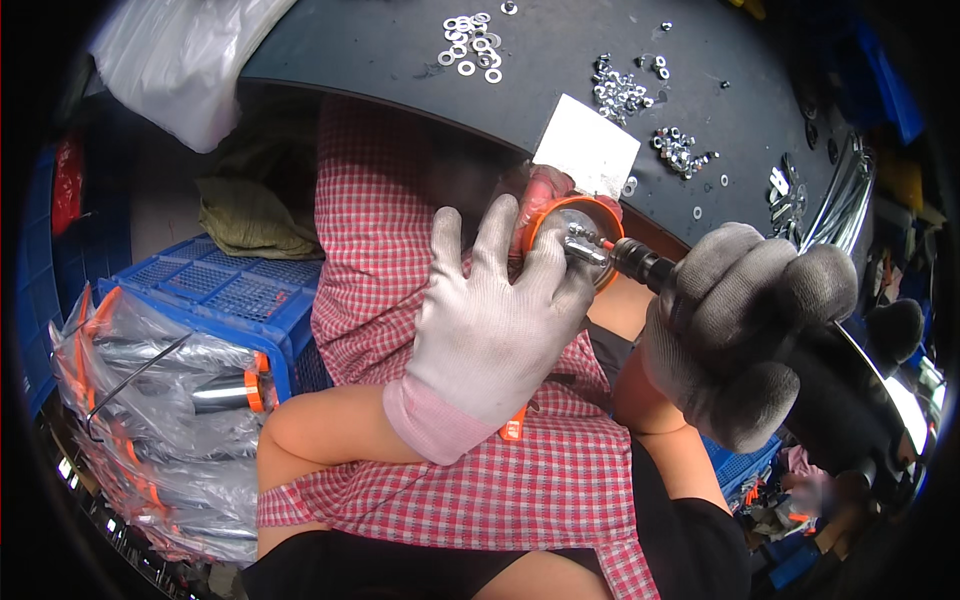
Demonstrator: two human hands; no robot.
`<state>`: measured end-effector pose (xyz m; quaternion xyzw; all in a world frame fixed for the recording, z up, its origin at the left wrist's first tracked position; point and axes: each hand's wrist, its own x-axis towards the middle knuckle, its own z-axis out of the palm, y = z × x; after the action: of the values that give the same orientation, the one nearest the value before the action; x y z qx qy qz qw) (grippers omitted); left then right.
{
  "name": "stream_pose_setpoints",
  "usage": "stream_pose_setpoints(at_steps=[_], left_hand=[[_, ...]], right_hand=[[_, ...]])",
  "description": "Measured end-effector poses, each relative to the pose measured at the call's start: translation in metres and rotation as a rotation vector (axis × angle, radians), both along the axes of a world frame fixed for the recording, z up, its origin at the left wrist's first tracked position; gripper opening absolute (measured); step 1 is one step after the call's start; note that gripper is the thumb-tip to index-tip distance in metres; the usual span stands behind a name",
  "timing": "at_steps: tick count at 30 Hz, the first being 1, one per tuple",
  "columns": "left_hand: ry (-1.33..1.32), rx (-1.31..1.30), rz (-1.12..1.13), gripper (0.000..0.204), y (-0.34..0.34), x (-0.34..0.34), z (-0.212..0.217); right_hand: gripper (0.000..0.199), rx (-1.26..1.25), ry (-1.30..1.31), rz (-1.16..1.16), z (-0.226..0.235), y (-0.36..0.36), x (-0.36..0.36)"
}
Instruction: The worker is assembling industrial caulking guns, installing plungers and rods into tubes and packaging them.
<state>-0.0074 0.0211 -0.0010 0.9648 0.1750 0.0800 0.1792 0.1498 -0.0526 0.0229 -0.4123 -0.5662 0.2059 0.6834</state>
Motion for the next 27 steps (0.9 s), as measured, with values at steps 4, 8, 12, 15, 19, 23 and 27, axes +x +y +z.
stream_pose_setpoints(at_steps=[4,8,12,15,19,23,27], left_hand=[[-0.010,0.001,0.002,0.041,0.000,0.000,-0.002],[-0.016,-0.004,-0.006,0.043,0.000,-0.001,-0.002],[-0.004,-0.013,-0.013,0.043,0.002,-0.002,-0.002],[0.000,-0.014,-0.011,0.042,0.002,-0.001,-0.002],[-0.022,-0.015,-0.008,0.040,0.001,0.000,-0.002],[-0.021,-0.020,0.005,0.037,0.001,0.000,-0.002],[-0.028,-0.056,0.021,0.034,0.002,0.001,0.001]], right_hand=[[0.055,0.047,0.062,0.028,0.003,-0.001,-0.003],[0.049,-0.040,0.312,-0.231,0.019,0.002,-0.026],[0.050,0.106,0.041,0.071,0.002,0.002,0.005],[0.051,-0.126,0.212,-0.278,0.005,-0.027,-0.011],[0.054,-0.008,0.219,-0.305,0.000,-0.011,-0.016],[0.057,0.005,0.155,-0.274,0.016,0.014,-0.024],[0.055,-0.092,0.231,-0.012,0.011,0.012,-0.009]])
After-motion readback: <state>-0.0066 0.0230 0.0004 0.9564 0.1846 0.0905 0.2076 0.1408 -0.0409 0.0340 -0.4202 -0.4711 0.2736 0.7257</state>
